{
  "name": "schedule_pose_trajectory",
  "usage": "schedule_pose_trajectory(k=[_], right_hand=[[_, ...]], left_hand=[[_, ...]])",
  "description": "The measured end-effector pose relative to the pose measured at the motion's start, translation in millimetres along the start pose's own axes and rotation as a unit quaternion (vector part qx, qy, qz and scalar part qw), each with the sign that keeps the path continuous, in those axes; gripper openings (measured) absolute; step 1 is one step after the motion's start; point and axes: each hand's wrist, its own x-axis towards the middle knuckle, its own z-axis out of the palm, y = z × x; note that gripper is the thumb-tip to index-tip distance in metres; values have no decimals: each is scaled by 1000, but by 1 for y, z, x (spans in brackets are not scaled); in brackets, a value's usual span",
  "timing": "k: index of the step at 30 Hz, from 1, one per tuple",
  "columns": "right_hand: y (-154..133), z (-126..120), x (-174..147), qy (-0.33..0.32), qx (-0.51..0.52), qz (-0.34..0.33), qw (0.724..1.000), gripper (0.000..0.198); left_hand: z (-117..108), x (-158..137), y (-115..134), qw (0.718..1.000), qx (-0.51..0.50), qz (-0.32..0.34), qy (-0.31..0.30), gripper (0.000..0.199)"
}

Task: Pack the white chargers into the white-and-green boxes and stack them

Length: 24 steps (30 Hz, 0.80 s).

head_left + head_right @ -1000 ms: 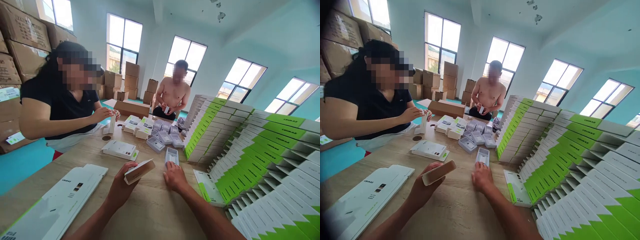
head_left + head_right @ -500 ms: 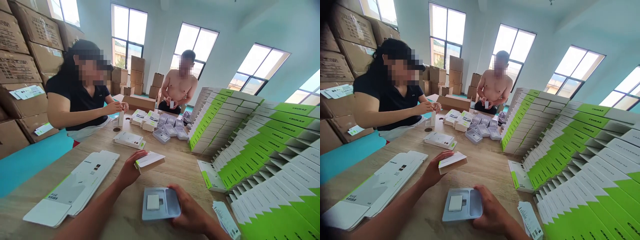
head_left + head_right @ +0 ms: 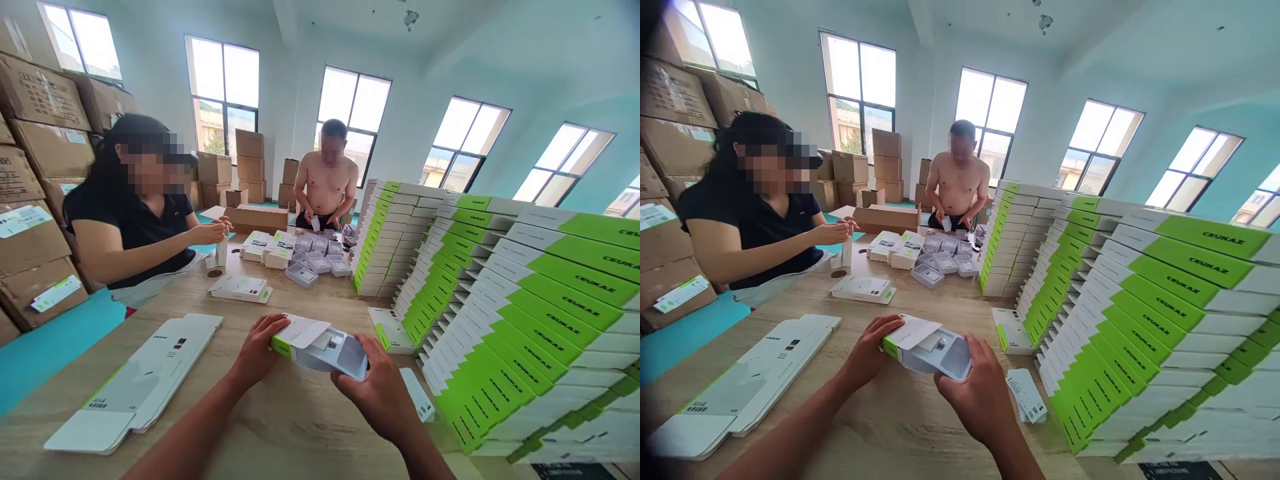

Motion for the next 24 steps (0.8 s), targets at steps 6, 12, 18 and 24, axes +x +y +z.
schedule_pose_trajectory(k=[6,12,18,24], right_hand=[[-4,35,-8,83,81,-74,991,109],[29,43,-22,8,261,-164,951,82],[58,44,-56,60,223,-206,951,83],[52,16,-66,28,118,-246,962,30]], left_hand=[[4,2,35,998,-47,-32,-42,32],[1,-34,94,908,-328,-180,-187,60],[8,-85,121,922,-304,-237,-25,71],[19,-111,117,948,-272,-166,-28,67]])
